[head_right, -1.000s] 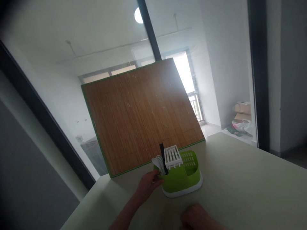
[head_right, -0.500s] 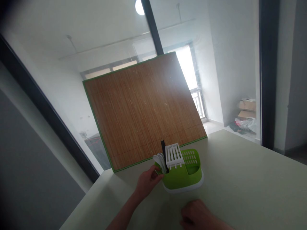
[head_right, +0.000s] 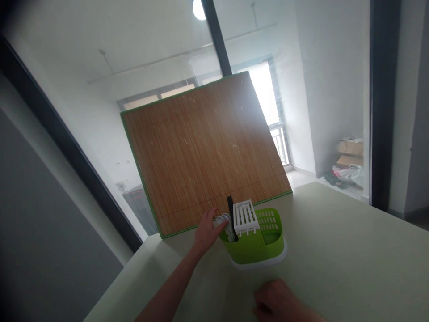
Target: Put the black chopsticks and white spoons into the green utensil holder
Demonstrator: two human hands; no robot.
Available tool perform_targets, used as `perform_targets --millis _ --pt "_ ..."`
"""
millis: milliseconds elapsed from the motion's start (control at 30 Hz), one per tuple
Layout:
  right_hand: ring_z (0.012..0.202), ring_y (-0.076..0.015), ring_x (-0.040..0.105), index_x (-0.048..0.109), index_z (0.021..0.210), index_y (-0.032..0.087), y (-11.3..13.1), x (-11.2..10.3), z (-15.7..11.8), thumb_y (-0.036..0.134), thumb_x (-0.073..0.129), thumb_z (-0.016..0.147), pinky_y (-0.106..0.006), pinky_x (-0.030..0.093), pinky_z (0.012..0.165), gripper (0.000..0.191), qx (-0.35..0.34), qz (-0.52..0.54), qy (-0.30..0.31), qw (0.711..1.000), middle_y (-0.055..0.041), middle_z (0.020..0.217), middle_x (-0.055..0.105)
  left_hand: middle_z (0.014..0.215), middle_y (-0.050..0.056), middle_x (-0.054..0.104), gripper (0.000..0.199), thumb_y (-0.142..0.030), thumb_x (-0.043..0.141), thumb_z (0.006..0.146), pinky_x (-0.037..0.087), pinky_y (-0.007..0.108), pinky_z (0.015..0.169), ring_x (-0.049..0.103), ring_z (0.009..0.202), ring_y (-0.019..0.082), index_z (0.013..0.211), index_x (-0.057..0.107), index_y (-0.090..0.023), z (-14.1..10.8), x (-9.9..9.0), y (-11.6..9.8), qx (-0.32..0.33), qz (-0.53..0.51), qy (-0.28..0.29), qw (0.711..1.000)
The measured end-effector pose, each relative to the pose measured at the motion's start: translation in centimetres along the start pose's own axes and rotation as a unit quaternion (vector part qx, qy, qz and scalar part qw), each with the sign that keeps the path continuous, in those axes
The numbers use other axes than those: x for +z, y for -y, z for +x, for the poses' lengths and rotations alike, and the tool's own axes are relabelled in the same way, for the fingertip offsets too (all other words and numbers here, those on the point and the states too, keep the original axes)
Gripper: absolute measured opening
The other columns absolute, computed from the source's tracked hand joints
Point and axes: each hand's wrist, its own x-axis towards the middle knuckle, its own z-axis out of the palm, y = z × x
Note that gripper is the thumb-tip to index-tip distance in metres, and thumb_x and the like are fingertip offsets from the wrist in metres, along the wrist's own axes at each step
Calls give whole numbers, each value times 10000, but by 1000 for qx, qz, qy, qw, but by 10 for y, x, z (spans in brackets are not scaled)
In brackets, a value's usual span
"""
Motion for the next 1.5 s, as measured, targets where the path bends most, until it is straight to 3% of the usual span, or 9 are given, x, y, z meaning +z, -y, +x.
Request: perform_targets --millis 200,500,900,1267,1367,1500 --pt "664 -171 612 632 663 197 -2 2 0 247 530 754 -252 315 586 145 1 5 -4 1000 -28 696 685 1120 119 597 539 -580 450 848 429 350 811 556 1046 287 1247 505 -221 13 1 -17 40 140 31 989" --pt "658 -171 615 607 651 197 -4 5 0 226 532 723 -259 294 573 108 -7 -1 -11 1000 -21 684 685 1021 92 615 418 -561 475 850 431 317 728 610 901 247 1085 560 -225 22 6 -14 61 183 81 978" --pt "687 -186 619 613 664 197 -1 0 -3 257 521 761 -260 325 611 146 1 17 -8 1000 -32 704 681 940 57 662 272 -455 589 801 439 324 756 614 893 235 933 637 -222 18 5 -7 57 60 83 993" --pt "654 -170 599 610 660 196 -5 8 -1 238 520 756 -256 315 595 138 -3 9 -15 1000 -23 677 664 886 37 703 251 -319 647 739 475 253 677 635 775 158 940 648 -169 15 6 0 73 -99 137 983" --pt "649 -169 602 606 655 198 -6 10 0 239 526 749 -257 309 586 130 -4 3 -13 1000 -17 670 664 920 32 706 228 -297 635 752 481 241 708 635 807 152 945 647 -177 12 6 2 81 -115 154 978" --pt "655 -173 613 615 663 197 -5 8 1 242 525 754 -258 311 583 136 -6 -1 -9 1000 -23 681 680 959 36 693 244 -359 575 804 462 280 739 624 853 182 983 622 -200 6 14 2 64 -86 128 986"
